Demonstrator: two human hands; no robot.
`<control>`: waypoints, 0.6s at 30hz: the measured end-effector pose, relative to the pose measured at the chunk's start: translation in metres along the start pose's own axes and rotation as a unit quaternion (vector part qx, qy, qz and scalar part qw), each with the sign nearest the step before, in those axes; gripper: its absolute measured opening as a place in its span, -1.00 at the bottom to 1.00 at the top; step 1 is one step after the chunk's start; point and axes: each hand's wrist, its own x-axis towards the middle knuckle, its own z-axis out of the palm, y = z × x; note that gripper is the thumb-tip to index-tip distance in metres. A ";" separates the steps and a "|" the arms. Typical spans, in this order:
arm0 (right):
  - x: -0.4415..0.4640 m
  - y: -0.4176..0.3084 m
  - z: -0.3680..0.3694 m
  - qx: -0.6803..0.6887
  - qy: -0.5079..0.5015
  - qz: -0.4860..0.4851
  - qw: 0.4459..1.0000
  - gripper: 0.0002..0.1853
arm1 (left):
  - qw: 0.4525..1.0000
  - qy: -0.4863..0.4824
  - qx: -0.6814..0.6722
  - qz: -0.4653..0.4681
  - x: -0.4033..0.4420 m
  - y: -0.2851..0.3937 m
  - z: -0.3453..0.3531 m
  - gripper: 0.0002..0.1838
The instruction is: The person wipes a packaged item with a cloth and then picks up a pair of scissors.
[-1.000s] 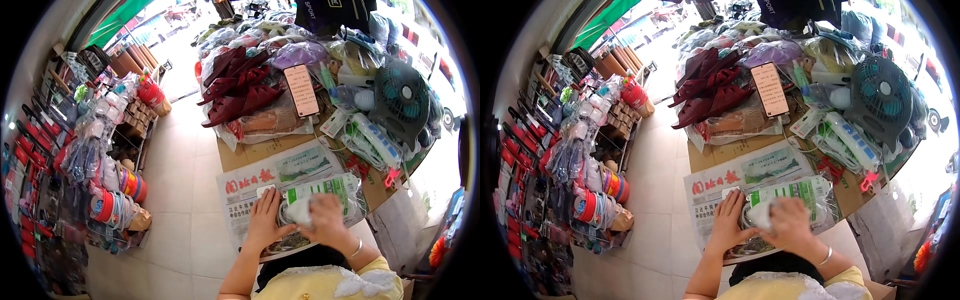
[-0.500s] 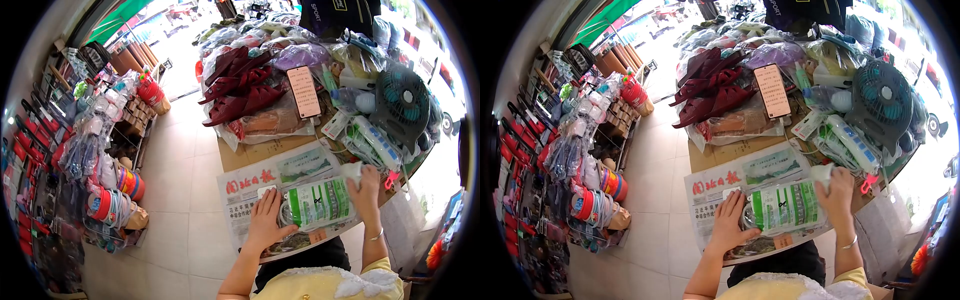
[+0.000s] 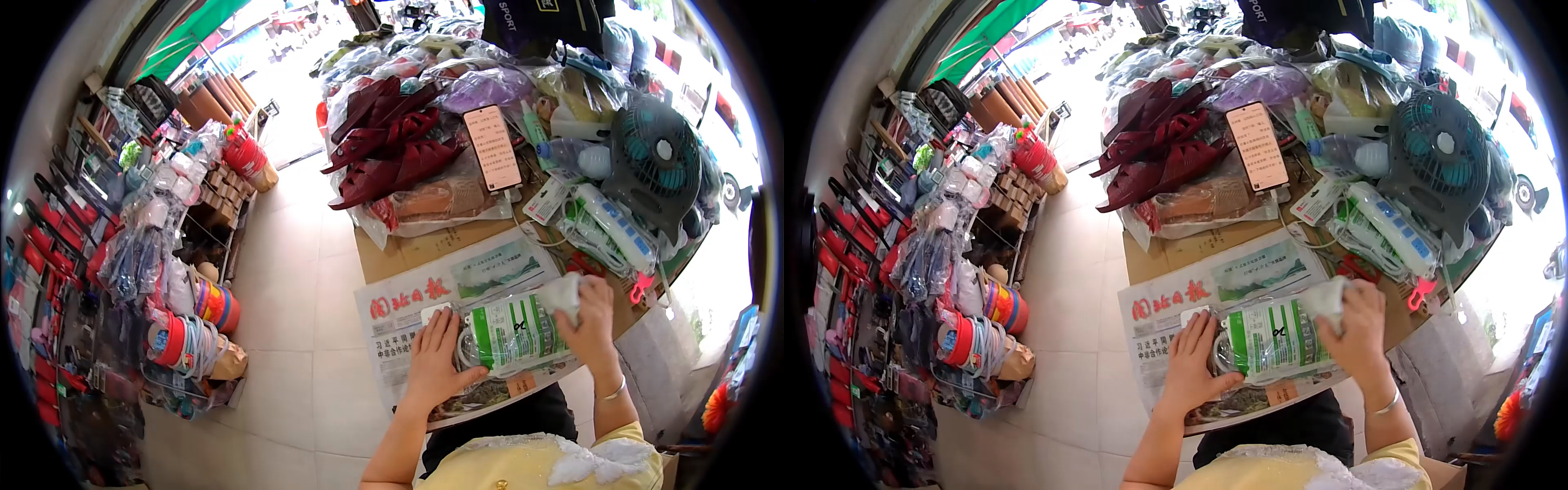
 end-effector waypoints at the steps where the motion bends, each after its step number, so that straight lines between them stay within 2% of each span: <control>1: 0.001 0.006 -0.003 -0.024 0.030 0.036 0.999 -0.63 | 1.000 0.000 0.000 0.002 0.000 0.000 0.000 0.18; 5: 0.000 -0.010 0.007 -0.070 0.045 0.065 0.994 -0.62 | 1.000 -0.003 0.003 0.001 0.000 0.001 0.000 0.17; 7: 0.002 -0.049 0.013 -0.010 -0.050 -0.003 0.999 -0.60 | 1.000 -0.005 0.005 0.004 0.000 0.001 0.000 0.17; 9: 0.001 -0.079 0.021 0.088 -0.076 -0.090 0.989 -0.61 | 1.000 -0.009 0.010 0.007 -0.001 -0.004 0.003 0.17; 11: 0.000 -0.100 0.025 0.102 -0.070 -0.190 0.974 -0.62 | 0.998 0.003 0.048 0.033 0.000 -0.010 0.007 0.15; 13: 0.002 -0.096 0.024 0.100 -0.080 -0.179 0.975 -0.65 | 0.999 -0.003 0.035 0.026 -0.001 -0.007 0.004 0.14; 15: 0.005 -0.068 0.021 0.100 -0.069 -0.087 0.989 -0.67 | 1.000 -0.006 0.016 0.019 -0.002 -0.004 0.001 0.14; 18: 0.010 -0.020 0.011 0.009 -0.011 0.005 1.000 -0.65 | 1.000 -0.001 0.004 -0.001 -0.001 -0.001 0.002 0.17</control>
